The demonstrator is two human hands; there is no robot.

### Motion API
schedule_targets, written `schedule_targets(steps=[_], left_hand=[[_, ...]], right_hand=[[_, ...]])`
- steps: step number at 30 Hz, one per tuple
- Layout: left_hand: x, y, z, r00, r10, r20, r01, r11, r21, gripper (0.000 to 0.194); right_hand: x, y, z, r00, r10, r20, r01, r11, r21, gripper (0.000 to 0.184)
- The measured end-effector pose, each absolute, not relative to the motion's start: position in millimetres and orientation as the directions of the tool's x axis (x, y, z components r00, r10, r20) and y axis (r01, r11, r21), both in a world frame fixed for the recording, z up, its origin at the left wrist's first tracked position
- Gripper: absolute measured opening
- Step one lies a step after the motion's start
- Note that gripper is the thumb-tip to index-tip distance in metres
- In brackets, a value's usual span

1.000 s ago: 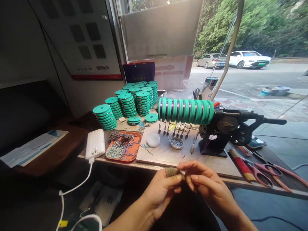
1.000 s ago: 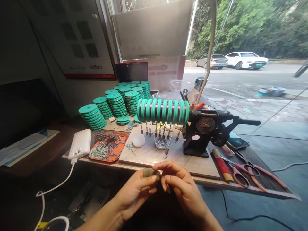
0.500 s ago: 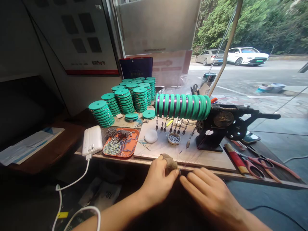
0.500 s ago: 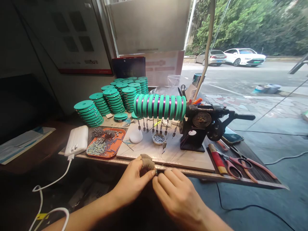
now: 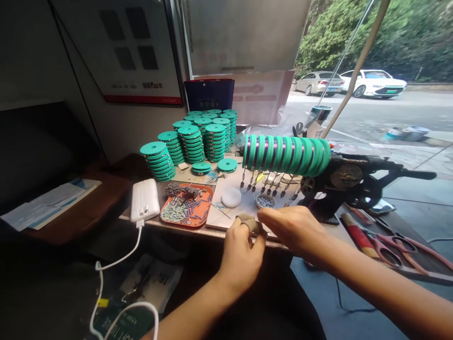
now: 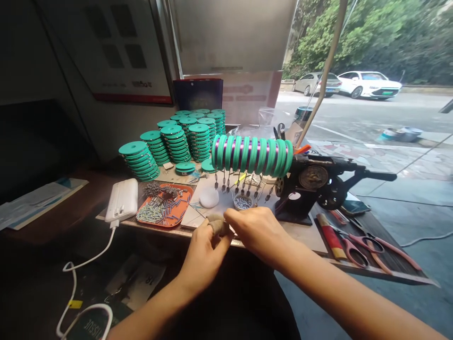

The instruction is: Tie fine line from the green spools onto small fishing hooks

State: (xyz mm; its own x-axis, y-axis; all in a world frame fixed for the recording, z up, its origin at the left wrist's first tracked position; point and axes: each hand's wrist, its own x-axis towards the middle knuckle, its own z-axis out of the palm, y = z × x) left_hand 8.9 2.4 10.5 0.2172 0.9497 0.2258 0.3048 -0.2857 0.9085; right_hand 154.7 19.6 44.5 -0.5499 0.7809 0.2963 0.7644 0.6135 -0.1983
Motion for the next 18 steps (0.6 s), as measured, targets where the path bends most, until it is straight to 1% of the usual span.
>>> schedule_targets(steps=[2,3,4,6,8,9,10,11,12,13,14,15,16,17,18], left_hand=[[10.6,-2.1,7.0,0.215,0.860,0.464,0.439,-0.509,0.740,0.017],[10.6,-3.2,5.3,0.240,0.796,0.556,0.480,-0.595,0.645,0.021],[9.9,-3.5,3.9,0.275,0.736,0.619,0.505,-0.659,0.558,0.025],[7.3,-1.8,3.3,0.363,0.650,0.668,0.513,-0.738,0.439,0.030],[4.3,1.6,5.9,0.455,0.598,0.660,0.455,-0.793,0.405,0.029],[3.1,3.2,7.8,0.488,0.585,0.648,0.410,-0.809,0.421,0.028],[2.4,4.4,9.7,0.504,0.587,0.634,0.363,-0.809,0.462,0.026],[2.1,5.0,11.1,0.499,0.615,0.611,0.319,-0.786,0.530,0.023],[2.4,5.0,11.9,0.476,0.672,0.567,0.277,-0.727,0.629,0.020],[3.1,4.5,11.8,0.441,0.751,0.492,0.227,-0.624,0.748,0.016],[4.2,3.6,10.9,0.403,0.834,0.377,0.164,-0.472,0.866,0.012],[5.6,2.5,9.3,0.373,0.898,0.231,0.090,-0.283,0.955,0.008],[7.3,1.4,7.4,0.363,0.929,0.075,0.009,-0.084,0.996,0.007],[9.0,0.3,5.5,0.373,0.926,-0.062,-0.068,0.094,0.993,0.010],[10.9,-0.7,3.8,0.392,0.906,-0.161,-0.132,0.229,0.964,0.013]], right_hand=[[153.7,20.1,48.9,-0.482,0.828,0.286,0.799,0.550,-0.244,0.025],[153.2,21.2,51.3,-0.454,0.847,0.276,0.809,0.522,-0.270,0.024],[152.6,23.0,53.6,-0.431,0.863,0.265,0.816,0.498,-0.294,0.022],[151.0,27.8,57.9,-0.402,0.884,0.238,0.818,0.464,-0.339,0.018],[149.5,32.5,61.9,-0.388,0.896,0.214,0.814,0.443,-0.375,0.015],[149.4,33.6,63.7,-0.384,0.900,0.208,0.811,0.436,-0.390,0.015],[150.0,33.1,65.3,-0.380,0.902,0.204,0.808,0.431,-0.403,0.015],[151.5,30.4,66.4,-0.374,0.905,0.202,0.806,0.425,-0.412,0.015],[154.1,25.4,66.5,-0.371,0.903,0.218,0.799,0.430,-0.421,0.014],[157.6,18.1,65.4,-0.364,0.894,0.261,0.782,0.446,-0.436,0.014],[161.8,8.9,62.6,-0.340,0.882,0.325,0.759,0.462,-0.459,0.015],[166.1,-1.5,58.0,-0.288,0.872,0.395,0.734,0.466,-0.494,0.016],[169.8,-12.3,51.4,-0.213,0.867,0.451,0.701,0.457,-0.547,0.016],[172.4,-22.4,43.0,-0.118,0.884,0.453,0.668,0.408,-0.623,0.015],[173.1,-31.3,33.2,-0.040,0.918,0.394,0.617,0.333,-0.713,0.015]])
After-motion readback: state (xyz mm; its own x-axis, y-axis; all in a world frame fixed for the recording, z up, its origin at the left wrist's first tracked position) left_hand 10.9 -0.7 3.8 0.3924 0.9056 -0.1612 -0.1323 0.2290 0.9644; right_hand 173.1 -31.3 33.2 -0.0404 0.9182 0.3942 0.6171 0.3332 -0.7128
